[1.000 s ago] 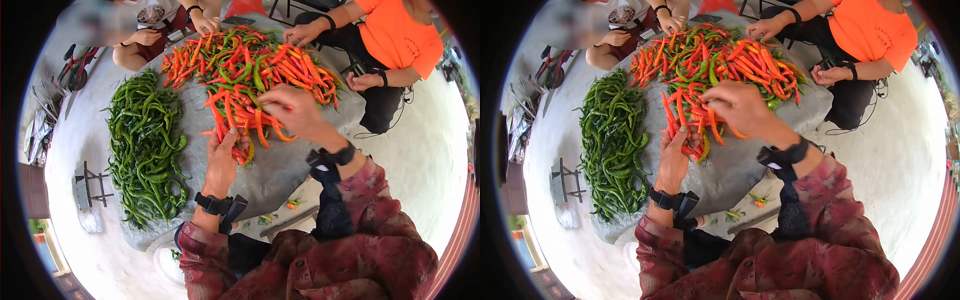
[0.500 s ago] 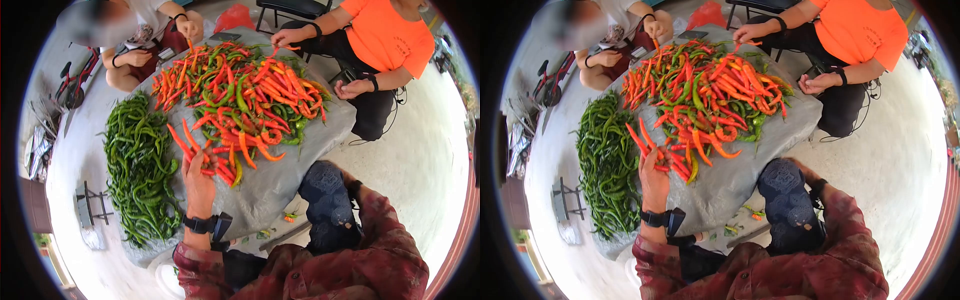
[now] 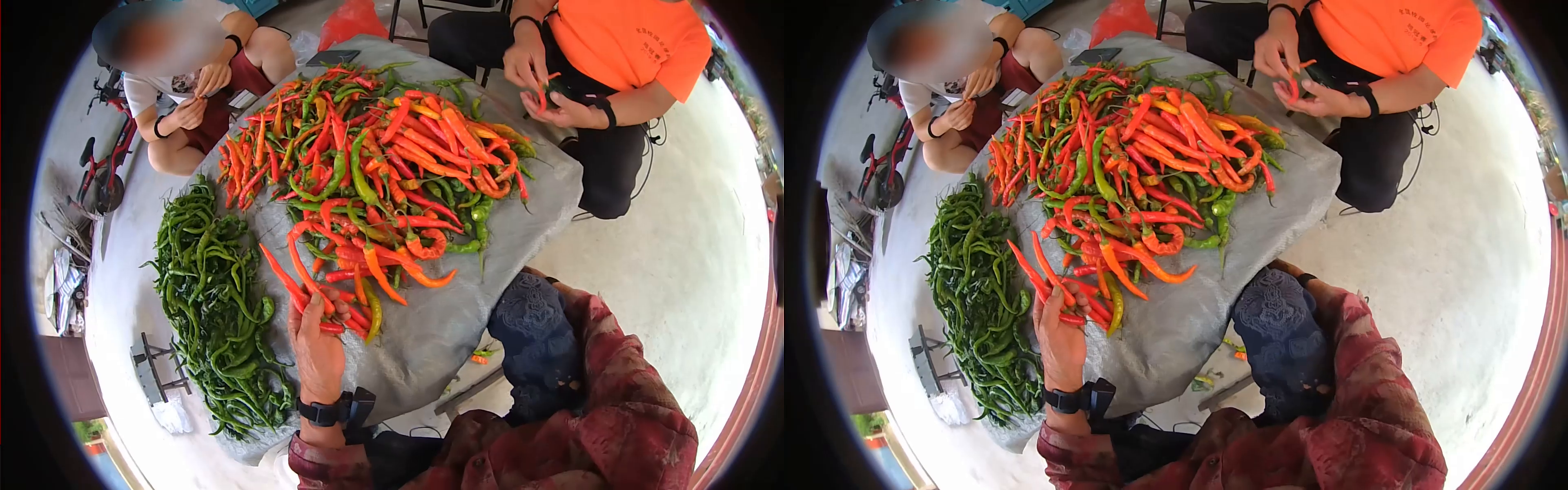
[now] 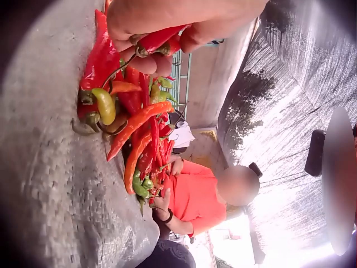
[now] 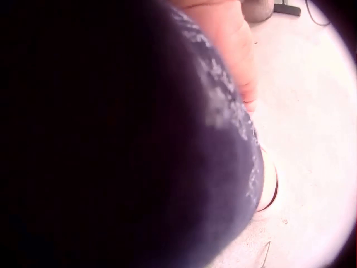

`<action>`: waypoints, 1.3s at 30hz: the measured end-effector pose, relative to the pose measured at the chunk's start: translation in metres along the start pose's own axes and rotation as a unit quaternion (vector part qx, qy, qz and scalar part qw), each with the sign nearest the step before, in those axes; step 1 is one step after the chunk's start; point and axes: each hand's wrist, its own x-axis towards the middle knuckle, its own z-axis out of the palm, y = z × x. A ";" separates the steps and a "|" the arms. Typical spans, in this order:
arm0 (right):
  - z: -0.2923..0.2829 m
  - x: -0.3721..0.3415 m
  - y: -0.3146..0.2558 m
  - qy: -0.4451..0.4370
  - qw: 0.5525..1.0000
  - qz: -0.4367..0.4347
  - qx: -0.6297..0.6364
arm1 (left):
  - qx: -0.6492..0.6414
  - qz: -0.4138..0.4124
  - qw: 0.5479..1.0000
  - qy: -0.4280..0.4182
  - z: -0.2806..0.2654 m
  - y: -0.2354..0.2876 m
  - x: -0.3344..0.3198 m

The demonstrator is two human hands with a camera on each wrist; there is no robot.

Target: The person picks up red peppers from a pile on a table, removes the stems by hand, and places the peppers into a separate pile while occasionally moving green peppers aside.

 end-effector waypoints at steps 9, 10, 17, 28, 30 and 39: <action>-0.056 -0.024 0.001 -0.092 0.986 0.004 -0.141 | -0.004 0.023 1.000 -0.005 -0.004 0.002 0.000; -0.044 -0.034 -0.027 -0.065 0.988 -0.013 -0.137 | 0.000 0.015 1.000 -0.008 -0.006 0.003 -0.001; -0.037 0.025 0.109 -0.031 0.934 0.021 -0.355 | 0.029 0.038 0.998 -0.035 -0.021 -0.008 0.009; 0.006 -0.075 0.003 0.036 0.986 -0.110 -0.121 | 0.079 0.019 0.996 -0.038 -0.038 -0.026 0.028; 0.019 -0.084 0.008 0.121 0.984 -0.121 -0.051 | 0.076 0.030 0.997 -0.016 -0.024 -0.027 0.020; -0.007 -0.025 0.089 0.011 0.999 -0.008 -0.035 | 0.078 0.008 0.997 0.016 -0.019 -0.025 0.023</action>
